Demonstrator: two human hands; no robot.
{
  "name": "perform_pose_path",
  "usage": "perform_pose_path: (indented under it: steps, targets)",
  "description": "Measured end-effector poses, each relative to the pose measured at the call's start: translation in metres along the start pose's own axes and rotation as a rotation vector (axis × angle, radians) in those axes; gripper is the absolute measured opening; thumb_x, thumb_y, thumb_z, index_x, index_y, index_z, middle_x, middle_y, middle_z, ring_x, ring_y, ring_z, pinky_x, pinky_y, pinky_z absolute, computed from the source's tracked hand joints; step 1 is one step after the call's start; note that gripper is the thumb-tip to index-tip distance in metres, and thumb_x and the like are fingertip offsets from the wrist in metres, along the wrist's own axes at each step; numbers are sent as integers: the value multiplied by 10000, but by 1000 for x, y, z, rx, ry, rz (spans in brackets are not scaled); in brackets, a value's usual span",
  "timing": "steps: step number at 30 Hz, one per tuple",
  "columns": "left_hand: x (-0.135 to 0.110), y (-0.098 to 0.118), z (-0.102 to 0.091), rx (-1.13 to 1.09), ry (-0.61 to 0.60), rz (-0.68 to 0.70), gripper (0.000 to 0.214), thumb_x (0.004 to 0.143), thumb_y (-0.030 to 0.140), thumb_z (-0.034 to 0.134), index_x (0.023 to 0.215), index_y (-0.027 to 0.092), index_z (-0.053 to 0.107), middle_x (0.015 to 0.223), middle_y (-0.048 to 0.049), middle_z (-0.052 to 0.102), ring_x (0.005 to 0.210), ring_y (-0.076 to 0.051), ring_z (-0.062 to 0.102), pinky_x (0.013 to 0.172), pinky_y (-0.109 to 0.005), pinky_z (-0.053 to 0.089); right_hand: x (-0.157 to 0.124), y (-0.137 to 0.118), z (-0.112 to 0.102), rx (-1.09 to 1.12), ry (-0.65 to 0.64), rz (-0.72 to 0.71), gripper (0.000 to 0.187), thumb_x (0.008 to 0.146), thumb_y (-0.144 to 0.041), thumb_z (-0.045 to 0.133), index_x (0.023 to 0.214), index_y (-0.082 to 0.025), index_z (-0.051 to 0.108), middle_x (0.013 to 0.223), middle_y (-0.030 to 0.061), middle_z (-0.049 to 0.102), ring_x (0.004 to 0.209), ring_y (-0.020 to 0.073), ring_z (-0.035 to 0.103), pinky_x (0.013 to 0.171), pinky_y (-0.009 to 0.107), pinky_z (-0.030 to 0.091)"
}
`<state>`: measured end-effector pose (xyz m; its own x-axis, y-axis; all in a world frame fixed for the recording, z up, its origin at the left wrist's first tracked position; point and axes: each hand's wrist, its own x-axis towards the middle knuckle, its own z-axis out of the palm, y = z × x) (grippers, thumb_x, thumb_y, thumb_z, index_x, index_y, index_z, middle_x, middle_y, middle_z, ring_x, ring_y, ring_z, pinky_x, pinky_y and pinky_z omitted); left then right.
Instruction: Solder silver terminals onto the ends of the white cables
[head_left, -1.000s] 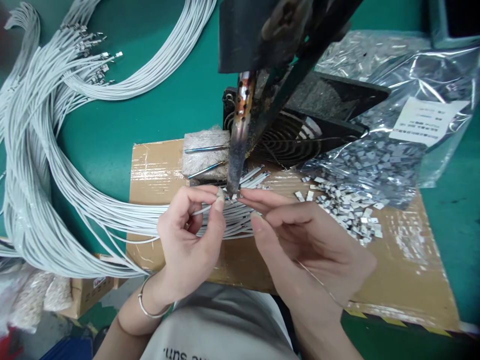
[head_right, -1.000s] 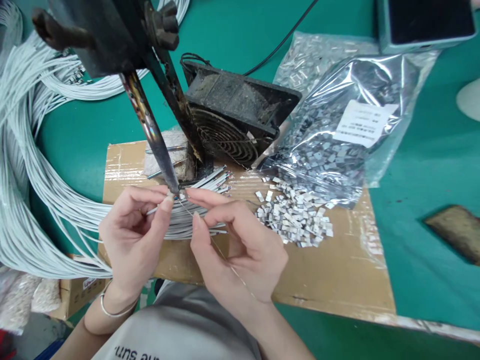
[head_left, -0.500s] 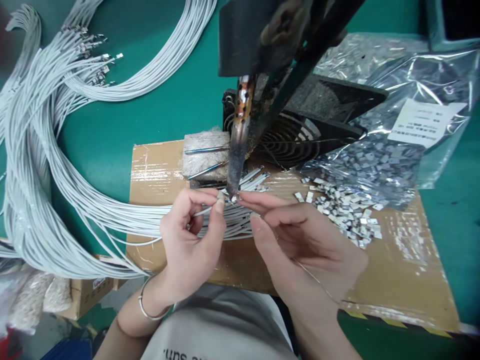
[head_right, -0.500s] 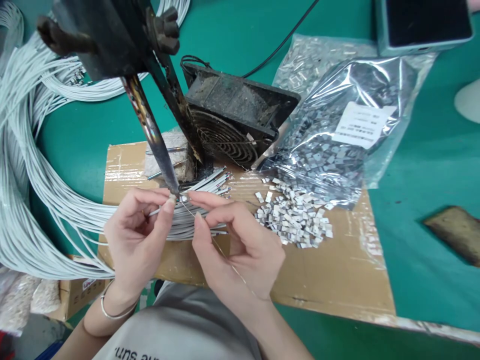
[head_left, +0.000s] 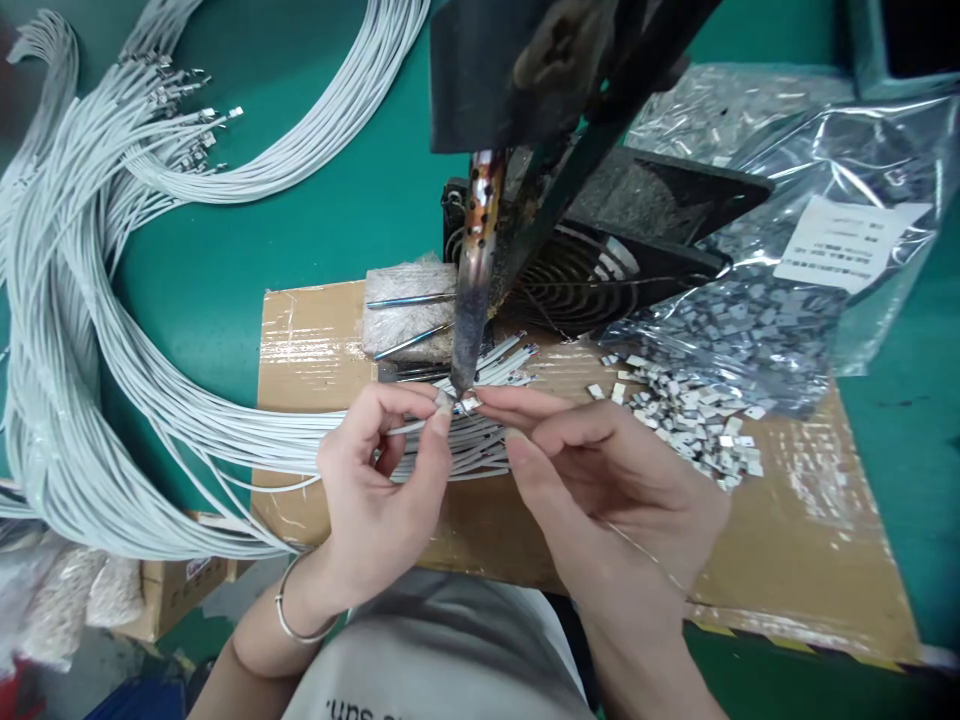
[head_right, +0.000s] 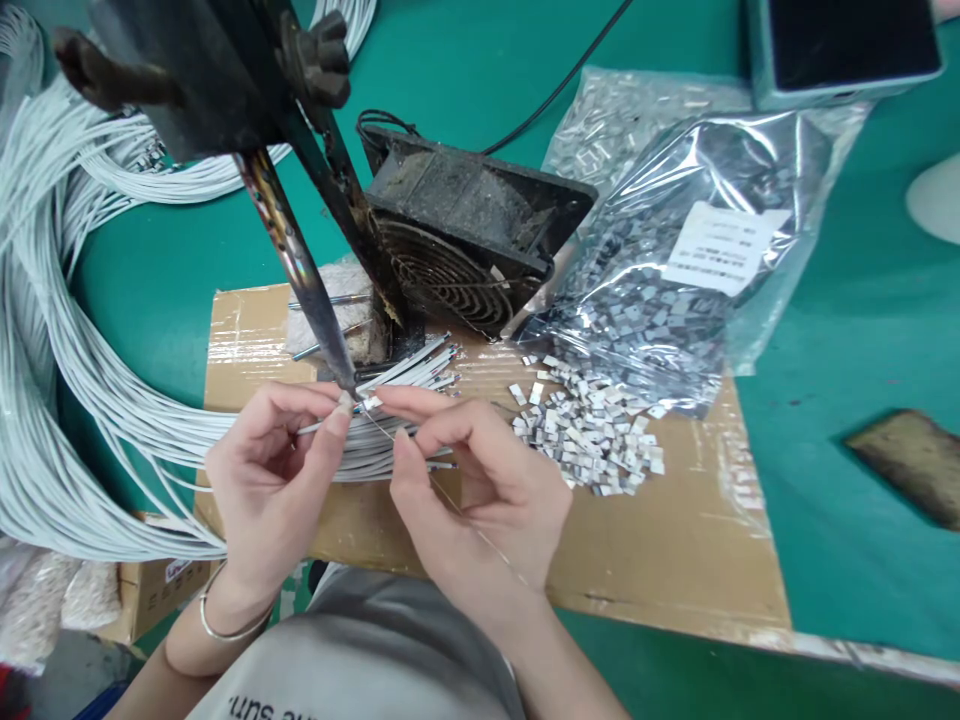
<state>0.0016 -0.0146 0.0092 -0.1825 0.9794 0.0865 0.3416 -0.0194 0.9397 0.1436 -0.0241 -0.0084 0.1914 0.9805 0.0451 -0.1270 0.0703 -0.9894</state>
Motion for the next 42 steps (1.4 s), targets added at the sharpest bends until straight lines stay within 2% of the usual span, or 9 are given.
perform_pose_path:
  steps: [13, 24, 34, 42]
  targets:
    - [1, 3, 2, 3, 19, 12, 137, 911, 85, 733, 871, 205, 681, 886, -47, 800, 670, -119, 677, 447, -180, 406, 0, 1, 2, 10, 12, -40, 233, 919, -6, 723, 861, -229, 688, 1112, 23, 864, 1061, 176, 835, 960, 273, 672]
    - [3, 6, 5, 13, 41, 14, 159, 901, 78, 735, 840, 207, 665, 845, -31, 788, 590, -96, 621, 428, -188, 370, -2, -1, 3, -51, 39, -48, 245, 917, -3, 741, 865, -239, 699, 1119, 17, 866, 1069, 179, 834, 945, 273, 671]
    - [4, 6, 5, 20, 54, 7, 143, 904, 93, 744, 845, 205, 677, 869, -46, 794, 646, -118, 659, 433, -194, 375, 0, -1, 4, -59, 43, -52, 222, 923, -34, 742, 863, -242, 695, 1135, 41, 866, 1072, 227, 837, 915, 349, 703]
    - [4, 6, 5, 10, 68, 0, 146, 902, 103, 760, 839, 211, 684, 897, -51, 794, 700, -136, 678, 463, -201, 409, 1, -1, 3, -65, 27, -75, 231, 917, -22, 744, 881, -248, 710, 1160, 34, 864, 1089, 224, 835, 935, 345, 700]
